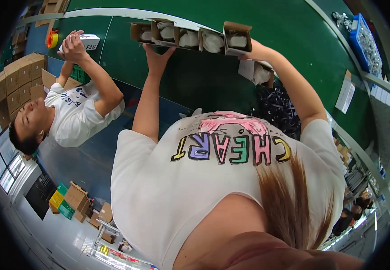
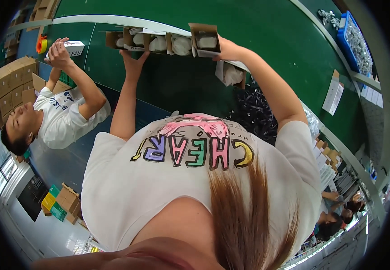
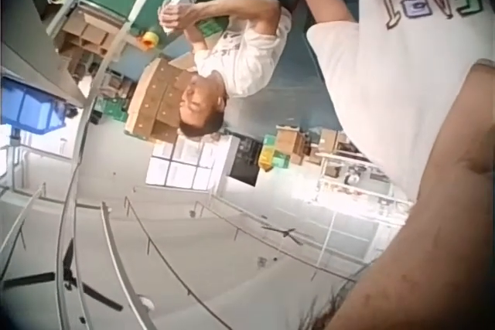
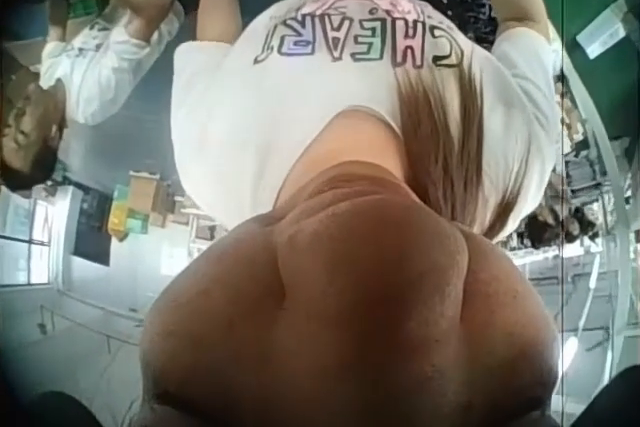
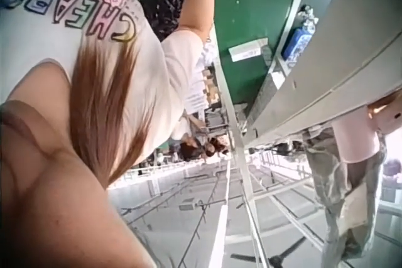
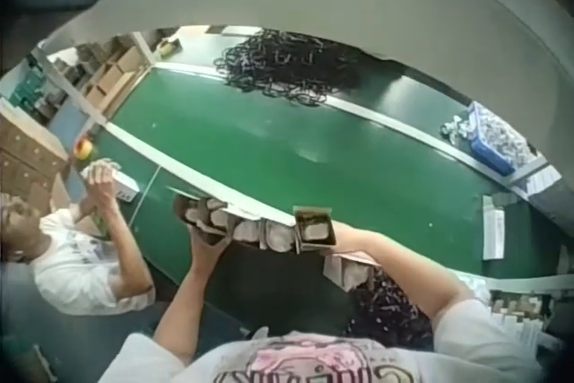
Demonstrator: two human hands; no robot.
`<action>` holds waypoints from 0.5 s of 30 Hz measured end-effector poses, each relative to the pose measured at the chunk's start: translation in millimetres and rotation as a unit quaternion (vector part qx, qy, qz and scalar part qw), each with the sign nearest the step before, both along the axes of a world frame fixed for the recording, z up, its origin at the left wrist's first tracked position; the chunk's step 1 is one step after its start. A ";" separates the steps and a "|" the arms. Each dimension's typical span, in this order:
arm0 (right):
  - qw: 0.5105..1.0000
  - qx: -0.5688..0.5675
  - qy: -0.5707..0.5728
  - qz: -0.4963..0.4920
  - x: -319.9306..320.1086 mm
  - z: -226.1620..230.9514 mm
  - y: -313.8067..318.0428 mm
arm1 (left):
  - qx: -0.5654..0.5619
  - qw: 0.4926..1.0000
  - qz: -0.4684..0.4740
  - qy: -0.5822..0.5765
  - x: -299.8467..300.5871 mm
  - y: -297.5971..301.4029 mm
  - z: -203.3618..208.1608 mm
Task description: Packaging small product units into individual boxes and then loading those boxes into larger cardboard trays on a production line.
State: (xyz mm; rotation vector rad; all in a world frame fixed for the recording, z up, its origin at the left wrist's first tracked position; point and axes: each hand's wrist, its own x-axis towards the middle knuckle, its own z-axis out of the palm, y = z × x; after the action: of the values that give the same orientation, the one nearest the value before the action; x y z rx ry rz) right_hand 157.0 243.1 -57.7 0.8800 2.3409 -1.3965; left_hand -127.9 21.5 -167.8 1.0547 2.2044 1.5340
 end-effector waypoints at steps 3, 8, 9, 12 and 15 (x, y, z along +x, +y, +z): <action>0.999 -0.031 -0.022 -0.001 26.8 -16.7 13.9 | -0.001 1.000 -0.004 -0.005 0.8 -3.8 2.6; 0.992 0.094 0.071 0.034 111.2 -6.1 8.0 | 0.010 1.000 -0.003 -0.021 -0.2 0.6 1.5; 0.992 0.097 0.086 -0.006 114.3 0.5 -9.1 | 0.015 1.000 -0.003 -0.025 -3.8 1.4 0.4; 0.974 0.067 0.171 -0.133 107.3 1.0 -62.3 | 0.020 0.999 -0.018 -0.034 -12.6 3.6 -0.3; 0.964 0.097 0.128 -0.211 95.3 -18.4 -79.4 | 0.022 0.998 -0.037 -0.050 -25.8 11.9 1.0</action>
State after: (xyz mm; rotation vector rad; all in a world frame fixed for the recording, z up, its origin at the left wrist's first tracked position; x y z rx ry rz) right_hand 252.3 163.7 -76.1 1.3979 2.6245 -1.5309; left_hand -153.7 33.4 -166.8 1.0364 2.0516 1.5758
